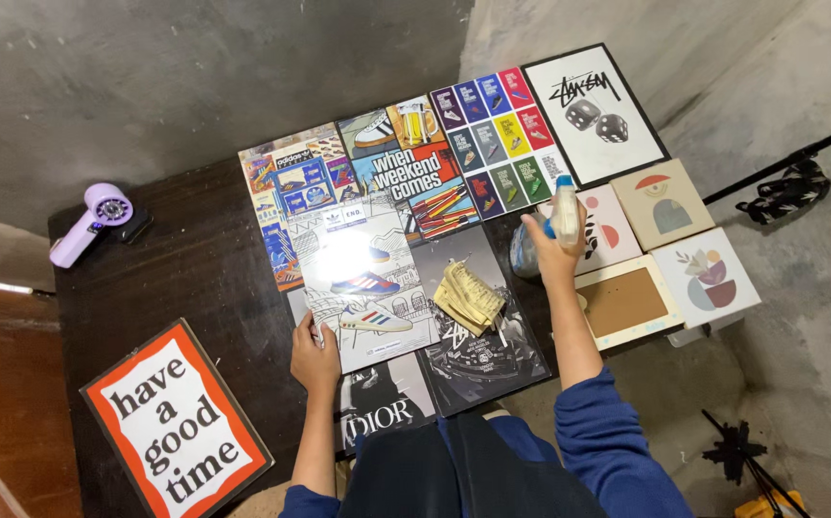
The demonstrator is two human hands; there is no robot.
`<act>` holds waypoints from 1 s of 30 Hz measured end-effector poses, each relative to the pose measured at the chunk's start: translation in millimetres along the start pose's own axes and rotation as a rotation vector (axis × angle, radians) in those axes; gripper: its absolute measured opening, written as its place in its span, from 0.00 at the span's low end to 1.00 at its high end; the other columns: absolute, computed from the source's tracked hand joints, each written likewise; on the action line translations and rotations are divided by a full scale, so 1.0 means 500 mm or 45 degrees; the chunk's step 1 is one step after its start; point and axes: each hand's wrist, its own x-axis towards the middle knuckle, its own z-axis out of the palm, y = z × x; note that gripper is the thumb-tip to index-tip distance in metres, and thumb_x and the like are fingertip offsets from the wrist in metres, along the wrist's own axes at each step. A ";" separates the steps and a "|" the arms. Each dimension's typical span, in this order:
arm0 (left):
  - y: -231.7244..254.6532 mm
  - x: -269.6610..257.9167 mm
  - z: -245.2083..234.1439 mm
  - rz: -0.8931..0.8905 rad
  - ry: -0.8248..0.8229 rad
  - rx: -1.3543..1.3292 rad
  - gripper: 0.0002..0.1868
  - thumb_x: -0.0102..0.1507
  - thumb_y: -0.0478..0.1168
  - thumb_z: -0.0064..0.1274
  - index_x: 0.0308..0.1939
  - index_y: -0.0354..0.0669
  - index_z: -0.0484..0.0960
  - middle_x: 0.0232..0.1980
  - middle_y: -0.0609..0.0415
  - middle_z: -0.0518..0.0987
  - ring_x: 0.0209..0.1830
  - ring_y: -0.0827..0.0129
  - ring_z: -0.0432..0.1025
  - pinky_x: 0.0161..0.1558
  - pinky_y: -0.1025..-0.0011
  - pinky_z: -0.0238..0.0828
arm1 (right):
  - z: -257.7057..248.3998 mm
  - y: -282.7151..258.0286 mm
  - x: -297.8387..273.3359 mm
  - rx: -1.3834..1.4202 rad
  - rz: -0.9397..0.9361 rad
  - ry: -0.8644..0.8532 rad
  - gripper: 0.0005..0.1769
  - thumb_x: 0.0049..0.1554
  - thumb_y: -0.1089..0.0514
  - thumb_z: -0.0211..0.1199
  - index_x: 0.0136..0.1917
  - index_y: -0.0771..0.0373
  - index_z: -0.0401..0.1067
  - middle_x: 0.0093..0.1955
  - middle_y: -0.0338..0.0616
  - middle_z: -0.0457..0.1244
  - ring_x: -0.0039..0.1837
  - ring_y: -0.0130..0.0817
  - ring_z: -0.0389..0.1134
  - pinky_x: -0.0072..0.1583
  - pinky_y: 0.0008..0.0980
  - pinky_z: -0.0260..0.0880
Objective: The person cleans several framed posters on a table. They spray a cleaning solution onto the posters and wipe them with a cloth, moving from one poster to the next in sequence.
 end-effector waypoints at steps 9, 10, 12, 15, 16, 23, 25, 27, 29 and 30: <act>-0.002 -0.003 -0.001 0.021 0.007 -0.016 0.23 0.66 0.47 0.51 0.63 0.47 0.78 0.49 0.54 0.80 0.41 0.61 0.77 0.44 0.62 0.73 | -0.044 -0.006 -0.041 -0.308 -0.062 -0.120 0.63 0.46 0.56 0.84 0.82 0.65 0.47 0.82 0.56 0.46 0.81 0.48 0.50 0.79 0.43 0.53; -0.001 -0.003 -0.002 0.023 0.004 -0.017 0.23 0.66 0.47 0.51 0.64 0.47 0.78 0.48 0.54 0.80 0.41 0.61 0.77 0.44 0.62 0.73 | -0.049 -0.006 -0.047 -0.374 -0.069 -0.130 0.64 0.45 0.55 0.84 0.83 0.64 0.47 0.83 0.57 0.46 0.82 0.49 0.50 0.79 0.43 0.53; -0.003 -0.006 -0.003 0.028 0.003 -0.015 0.23 0.66 0.47 0.51 0.64 0.47 0.78 0.48 0.54 0.80 0.42 0.61 0.77 0.44 0.62 0.73 | -0.053 -0.006 -0.065 -0.308 -0.045 -0.138 0.65 0.46 0.54 0.83 0.83 0.66 0.43 0.83 0.60 0.45 0.83 0.51 0.47 0.80 0.45 0.49; -0.005 -0.004 -0.001 0.033 0.015 -0.022 0.22 0.66 0.47 0.51 0.63 0.47 0.78 0.47 0.54 0.80 0.42 0.60 0.76 0.44 0.61 0.73 | -0.047 -0.011 -0.098 -0.328 0.048 -0.122 0.64 0.48 0.54 0.81 0.82 0.69 0.39 0.81 0.64 0.44 0.82 0.54 0.45 0.80 0.47 0.46; -0.007 -0.004 0.001 0.031 0.017 -0.028 0.22 0.66 0.47 0.51 0.63 0.47 0.78 0.47 0.54 0.80 0.42 0.60 0.76 0.44 0.61 0.73 | -0.044 -0.017 -0.114 -0.356 0.089 -0.110 0.63 0.49 0.55 0.80 0.82 0.70 0.38 0.80 0.65 0.43 0.82 0.55 0.45 0.80 0.48 0.46; -0.019 -0.006 0.009 0.130 0.098 -0.038 0.21 0.67 0.47 0.51 0.62 0.45 0.78 0.52 0.52 0.81 0.46 0.59 0.77 0.45 0.61 0.73 | 0.027 -0.129 -0.333 -0.531 0.058 -0.489 0.52 0.50 0.56 0.71 0.79 0.67 0.47 0.78 0.63 0.47 0.80 0.56 0.46 0.79 0.52 0.46; -0.018 -0.006 0.008 0.080 0.060 -0.045 0.21 0.67 0.47 0.51 0.62 0.46 0.78 0.51 0.52 0.81 0.45 0.59 0.77 0.44 0.60 0.73 | 0.051 -0.132 -0.352 -0.770 -0.160 -0.673 0.51 0.46 0.53 0.74 0.75 0.68 0.52 0.76 0.68 0.46 0.77 0.64 0.44 0.74 0.57 0.43; -0.013 -0.005 0.004 0.038 0.029 -0.055 0.21 0.66 0.47 0.51 0.62 0.47 0.78 0.50 0.53 0.81 0.43 0.58 0.77 0.44 0.60 0.73 | 0.064 -0.119 -0.363 -0.989 -0.313 -0.758 0.48 0.46 0.55 0.74 0.74 0.66 0.56 0.75 0.67 0.49 0.76 0.66 0.46 0.73 0.57 0.45; -0.009 -0.006 0.001 -0.004 0.010 -0.067 0.21 0.65 0.47 0.51 0.62 0.48 0.79 0.51 0.52 0.81 0.41 0.58 0.77 0.43 0.59 0.73 | 0.058 -0.099 -0.357 -1.191 -0.402 -0.743 0.44 0.48 0.60 0.69 0.76 0.61 0.59 0.75 0.60 0.54 0.77 0.60 0.52 0.76 0.52 0.51; -0.009 -0.005 0.001 0.012 0.011 -0.070 0.21 0.65 0.47 0.51 0.62 0.48 0.78 0.50 0.52 0.81 0.41 0.57 0.77 0.43 0.59 0.73 | 0.054 -0.090 -0.348 -1.177 -0.415 -0.725 0.42 0.48 0.60 0.69 0.75 0.62 0.61 0.74 0.59 0.56 0.76 0.59 0.55 0.75 0.51 0.54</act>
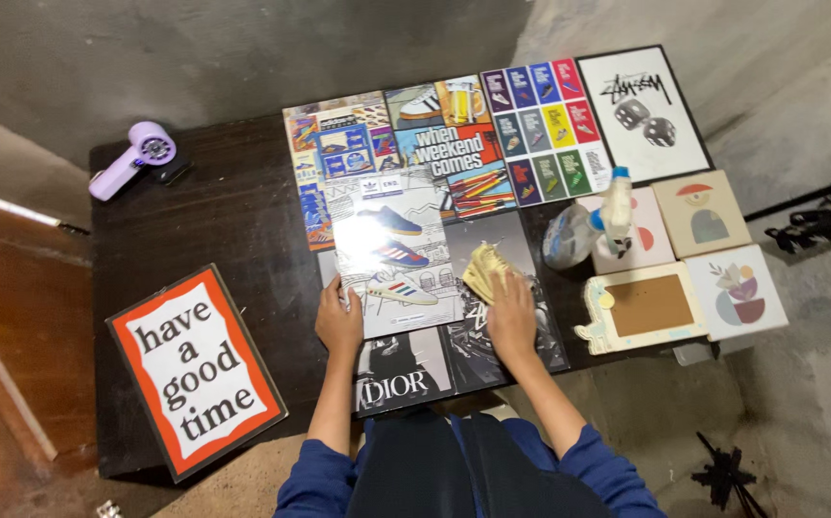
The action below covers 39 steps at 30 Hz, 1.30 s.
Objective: The person cleans several framed posters on a table. They spray a cleaning solution onto the posters and wipe them with a cloth, moving from one poster to the next in sequence.
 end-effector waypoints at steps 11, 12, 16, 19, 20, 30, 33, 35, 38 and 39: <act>-0.034 0.002 0.022 0.014 0.008 -0.039 0.21 0.66 0.47 0.50 0.62 0.48 0.77 0.53 0.48 0.81 0.50 0.52 0.76 0.49 0.56 0.72 | -0.026 -0.113 0.021 0.268 -0.390 0.102 0.19 0.51 0.65 0.68 0.57 0.63 0.71 0.63 0.48 0.65 0.65 0.47 0.68 0.69 0.46 0.71; -0.034 -0.002 0.023 0.033 0.018 -0.045 0.21 0.66 0.47 0.50 0.62 0.48 0.77 0.53 0.48 0.81 0.50 0.52 0.76 0.48 0.56 0.72 | -0.028 -0.125 0.012 0.266 -0.376 0.082 0.23 0.50 0.66 0.68 0.59 0.64 0.71 0.64 0.50 0.65 0.66 0.49 0.67 0.68 0.46 0.70; -0.039 0.001 0.024 0.059 0.049 -0.063 0.21 0.65 0.47 0.51 0.62 0.48 0.77 0.51 0.49 0.81 0.48 0.52 0.77 0.48 0.56 0.72 | -0.040 -0.147 0.012 0.323 -0.203 -0.021 0.40 0.43 0.71 0.63 0.70 0.77 0.64 0.71 0.64 0.59 0.69 0.58 0.61 0.65 0.43 0.68; -0.040 0.003 0.024 0.043 0.013 -0.061 0.22 0.66 0.47 0.51 0.63 0.47 0.76 0.48 0.50 0.80 0.46 0.54 0.77 0.47 0.57 0.73 | -0.044 -0.132 0.042 0.517 0.140 -0.220 0.51 0.42 0.73 0.62 0.77 0.79 0.50 0.70 0.66 0.56 0.67 0.60 0.60 0.63 0.46 0.67; -0.039 0.002 0.024 0.039 -0.003 -0.056 0.22 0.66 0.47 0.50 0.63 0.47 0.76 0.48 0.50 0.80 0.45 0.54 0.77 0.46 0.57 0.73 | -0.046 -0.125 0.052 0.600 0.277 -0.301 0.55 0.42 0.72 0.63 0.79 0.77 0.44 0.68 0.64 0.55 0.65 0.59 0.61 0.62 0.48 0.66; -0.031 0.004 0.021 0.008 0.010 -0.050 0.22 0.65 0.47 0.52 0.62 0.48 0.78 0.47 0.52 0.81 0.46 0.56 0.77 0.46 0.58 0.73 | -0.038 -0.156 0.051 0.401 -0.557 -0.009 0.24 0.41 0.75 0.62 0.52 0.66 0.66 0.62 0.55 0.64 0.64 0.53 0.63 0.67 0.52 0.61; -0.031 0.006 0.018 0.023 0.011 -0.040 0.22 0.65 0.47 0.52 0.62 0.49 0.77 0.47 0.52 0.80 0.46 0.56 0.77 0.46 0.58 0.73 | 0.007 -0.177 0.045 0.277 -0.628 -0.037 0.28 0.36 0.74 0.63 0.52 0.64 0.67 0.57 0.54 0.63 0.66 0.53 0.63 0.71 0.57 0.57; -0.030 0.006 0.019 0.007 0.001 -0.035 0.22 0.65 0.47 0.52 0.62 0.49 0.78 0.47 0.53 0.80 0.45 0.56 0.77 0.45 0.58 0.73 | 0.020 -0.175 0.057 0.266 -0.602 -0.096 0.29 0.35 0.75 0.63 0.52 0.64 0.67 0.54 0.52 0.62 0.66 0.53 0.62 0.72 0.56 0.57; -0.029 0.008 0.018 -0.023 -0.013 -0.020 0.22 0.64 0.47 0.52 0.62 0.51 0.78 0.46 0.54 0.80 0.44 0.56 0.77 0.45 0.58 0.73 | 0.035 -0.184 0.096 0.191 -0.503 -0.101 0.27 0.41 0.72 0.65 0.54 0.58 0.69 0.49 0.47 0.60 0.61 0.48 0.61 0.67 0.52 0.56; -0.028 0.010 0.018 -0.005 0.005 -0.031 0.22 0.64 0.47 0.52 0.62 0.50 0.78 0.46 0.54 0.80 0.44 0.57 0.77 0.45 0.58 0.73 | 0.039 -0.187 0.113 0.165 -0.503 -0.085 0.26 0.41 0.71 0.65 0.54 0.57 0.69 0.50 0.46 0.60 0.61 0.47 0.61 0.67 0.52 0.56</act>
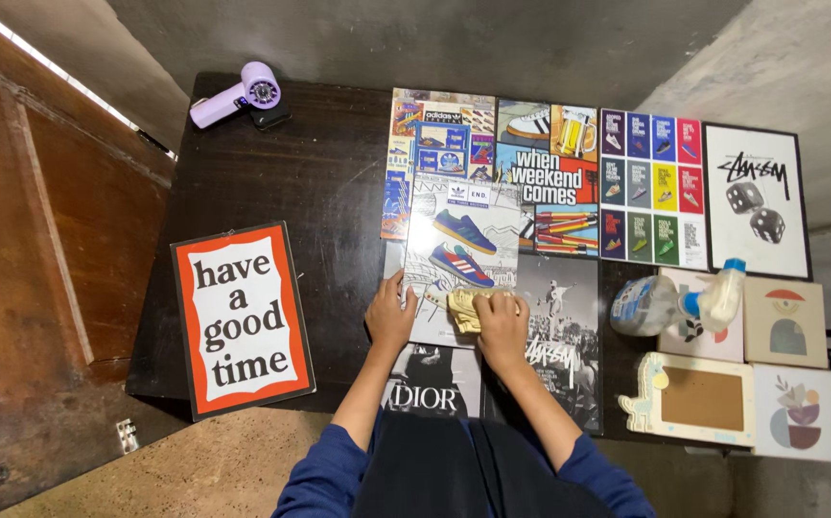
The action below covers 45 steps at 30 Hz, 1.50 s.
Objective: The person cleans several framed posters on a table. They spray a cleaning solution onto the posters and wipe them with a cloth, moving from one poster to the next in sequence.
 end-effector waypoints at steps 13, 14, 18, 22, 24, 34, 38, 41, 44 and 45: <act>0.029 0.009 -0.022 -0.069 -0.057 -0.016 0.25 0.62 0.52 0.56 0.61 0.46 0.77 0.43 0.54 0.79 0.41 0.59 0.78 0.42 0.60 0.74 | 0.117 0.172 0.364 -0.188 0.188 -0.023 0.26 0.44 0.68 0.67 0.56 0.52 0.71 0.54 0.46 0.60 0.60 0.45 0.62 0.62 0.49 0.55; 0.034 0.011 -0.025 -0.055 -0.048 -0.024 0.27 0.62 0.53 0.57 0.61 0.45 0.77 0.43 0.53 0.79 0.41 0.59 0.78 0.42 0.61 0.74 | 0.118 0.178 0.393 -0.179 0.233 -0.050 0.27 0.44 0.67 0.67 0.57 0.51 0.71 0.55 0.46 0.61 0.60 0.46 0.62 0.61 0.50 0.55; 0.044 0.013 -0.036 -0.044 -0.107 0.007 0.32 0.60 0.57 0.59 0.62 0.45 0.74 0.47 0.49 0.79 0.45 0.55 0.78 0.43 0.58 0.74 | 0.100 0.176 0.445 -0.236 0.266 -0.150 0.27 0.45 0.65 0.70 0.58 0.48 0.71 0.56 0.47 0.61 0.60 0.49 0.63 0.58 0.56 0.57; 0.045 0.017 -0.036 -0.033 -0.163 0.052 0.33 0.61 0.58 0.57 0.63 0.43 0.70 0.54 0.44 0.78 0.48 0.48 0.77 0.45 0.54 0.74 | 0.079 0.155 0.416 -0.306 -0.007 -0.130 0.33 0.34 0.61 0.74 0.54 0.50 0.71 0.56 0.50 0.62 0.59 0.53 0.63 0.59 0.62 0.58; 0.041 0.019 -0.034 -0.035 -0.202 0.075 0.34 0.62 0.59 0.56 0.63 0.42 0.70 0.55 0.42 0.77 0.49 0.45 0.76 0.47 0.53 0.73 | 0.078 0.136 0.367 -0.366 -0.150 -0.047 0.31 0.33 0.61 0.73 0.52 0.51 0.71 0.57 0.51 0.63 0.59 0.54 0.64 0.61 0.58 0.61; 0.017 0.046 -0.020 -0.175 -0.259 0.081 0.25 0.68 0.61 0.47 0.47 0.41 0.75 0.42 0.39 0.82 0.43 0.42 0.77 0.44 0.48 0.72 | 0.000 -0.002 0.011 0.069 -0.220 0.014 0.25 0.33 0.69 0.66 0.47 0.59 0.69 0.52 0.51 0.61 0.57 0.54 0.61 0.58 0.48 0.64; 0.006 0.051 -0.019 -0.109 -0.234 0.155 0.24 0.68 0.61 0.45 0.38 0.44 0.77 0.29 0.44 0.81 0.32 0.43 0.78 0.36 0.46 0.72 | -0.038 -0.013 -0.079 0.148 -0.269 0.042 0.24 0.34 0.69 0.67 0.45 0.59 0.67 0.52 0.48 0.61 0.58 0.53 0.61 0.60 0.48 0.65; -0.006 0.058 -0.012 -0.027 -0.306 0.291 0.23 0.71 0.59 0.41 0.38 0.45 0.78 0.29 0.44 0.82 0.30 0.45 0.78 0.33 0.48 0.73 | -0.048 -0.015 -0.108 0.096 -0.297 0.067 0.24 0.31 0.70 0.65 0.43 0.59 0.67 0.50 0.48 0.61 0.59 0.53 0.62 0.61 0.48 0.66; -0.016 0.069 0.002 0.062 -0.260 0.340 0.22 0.70 0.59 0.43 0.38 0.47 0.81 0.28 0.44 0.83 0.30 0.45 0.78 0.32 0.49 0.73 | -0.041 -0.012 -0.111 0.102 -0.275 0.064 0.23 0.32 0.69 0.66 0.43 0.58 0.67 0.49 0.47 0.61 0.57 0.52 0.63 0.61 0.48 0.66; -0.018 0.072 0.006 0.078 -0.252 0.361 0.22 0.70 0.59 0.43 0.38 0.47 0.82 0.28 0.44 0.82 0.29 0.45 0.78 0.31 0.49 0.73 | -0.037 -0.011 -0.110 0.096 -0.257 0.028 0.22 0.33 0.69 0.66 0.43 0.58 0.67 0.49 0.47 0.61 0.57 0.51 0.63 0.60 0.47 0.66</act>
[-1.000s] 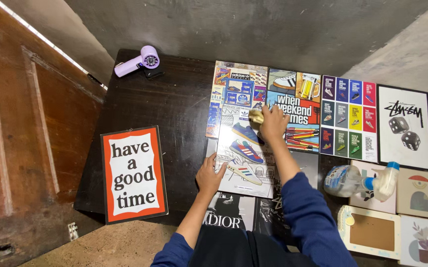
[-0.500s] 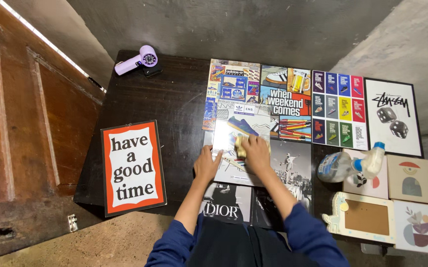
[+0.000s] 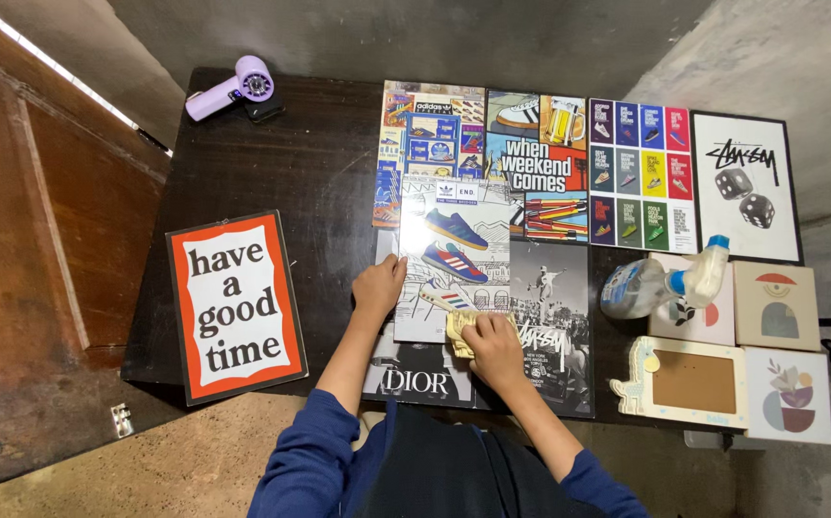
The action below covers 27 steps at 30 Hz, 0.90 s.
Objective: The person cleans several framed posters on a table. They spray a cleaning solution onto the posters and wipe them with a cloth, moving from one poster to the next in sequence.
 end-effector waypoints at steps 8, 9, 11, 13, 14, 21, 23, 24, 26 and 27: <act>0.003 -0.019 -0.017 0.145 0.097 0.074 0.16 0.68 0.54 0.47 0.41 0.49 0.83 0.23 0.44 0.80 0.23 0.46 0.77 0.25 0.49 0.71 | 0.012 0.034 0.045 -0.051 -0.051 0.039 0.23 0.32 0.68 0.67 0.43 0.58 0.67 0.48 0.45 0.61 0.56 0.49 0.63 0.60 0.45 0.65; 0.005 -0.021 -0.018 0.138 0.132 0.059 0.16 0.68 0.53 0.48 0.39 0.48 0.83 0.23 0.45 0.80 0.22 0.47 0.77 0.25 0.51 0.72 | 0.016 0.039 0.059 -0.042 -0.044 0.027 0.24 0.31 0.67 0.67 0.43 0.58 0.67 0.48 0.46 0.61 0.55 0.50 0.62 0.59 0.46 0.65; 0.010 -0.029 -0.012 0.127 0.197 0.030 0.14 0.68 0.51 0.51 0.35 0.48 0.82 0.22 0.47 0.80 0.21 0.49 0.76 0.25 0.53 0.72 | 0.025 0.053 0.084 -0.024 -0.027 -0.001 0.25 0.29 0.65 0.68 0.43 0.58 0.68 0.48 0.47 0.61 0.54 0.50 0.62 0.57 0.46 0.64; 0.014 -0.037 -0.002 0.181 0.369 0.032 0.14 0.68 0.50 0.52 0.31 0.48 0.80 0.21 0.49 0.79 0.20 0.52 0.75 0.26 0.57 0.71 | 0.044 0.070 0.119 -0.102 -0.041 0.078 0.22 0.33 0.65 0.68 0.43 0.58 0.67 0.48 0.46 0.61 0.55 0.49 0.62 0.60 0.45 0.64; 0.016 -0.041 0.002 0.209 0.455 0.032 0.15 0.67 0.49 0.53 0.29 0.47 0.79 0.21 0.51 0.78 0.19 0.54 0.74 0.27 0.59 0.71 | 0.053 0.079 0.137 -0.143 -0.047 0.119 0.20 0.35 0.65 0.68 0.43 0.58 0.67 0.48 0.46 0.61 0.56 0.49 0.62 0.61 0.45 0.63; 0.018 -0.034 -0.006 0.176 0.497 -0.004 0.17 0.64 0.49 0.56 0.23 0.48 0.78 0.19 0.52 0.77 0.17 0.56 0.72 0.25 0.60 0.69 | 0.095 0.175 0.335 -0.134 0.046 0.012 0.20 0.37 0.63 0.66 0.46 0.59 0.69 0.47 0.46 0.61 0.53 0.48 0.62 0.56 0.44 0.62; 0.022 -0.034 -0.008 0.172 0.501 -0.024 0.16 0.63 0.49 0.57 0.23 0.48 0.78 0.19 0.53 0.77 0.17 0.56 0.72 0.24 0.60 0.68 | 0.104 0.195 0.394 -0.158 0.107 -0.001 0.19 0.40 0.63 0.67 0.48 0.57 0.70 0.48 0.44 0.61 0.54 0.46 0.63 0.55 0.44 0.61; 0.022 -0.034 -0.010 0.168 0.500 -0.033 0.16 0.63 0.49 0.57 0.23 0.48 0.78 0.18 0.54 0.77 0.17 0.57 0.72 0.24 0.60 0.68 | 0.107 0.203 0.422 -0.161 0.130 -0.042 0.21 0.40 0.63 0.67 0.49 0.58 0.70 0.48 0.45 0.62 0.55 0.47 0.63 0.55 0.44 0.62; 0.022 -0.034 -0.007 0.161 0.492 -0.054 0.16 0.63 0.49 0.57 0.23 0.48 0.78 0.18 0.54 0.76 0.17 0.58 0.72 0.24 0.61 0.69 | 0.112 0.221 0.472 -0.171 0.180 -0.128 0.24 0.38 0.62 0.66 0.51 0.59 0.70 0.50 0.47 0.63 0.57 0.48 0.64 0.56 0.45 0.63; 0.021 -0.032 -0.005 0.167 0.498 -0.063 0.16 0.64 0.49 0.57 0.24 0.48 0.78 0.18 0.55 0.76 0.17 0.59 0.72 0.24 0.62 0.69 | 0.115 0.231 0.496 -0.156 0.206 -0.184 0.25 0.39 0.62 0.66 0.53 0.59 0.70 0.51 0.48 0.63 0.58 0.49 0.64 0.56 0.47 0.64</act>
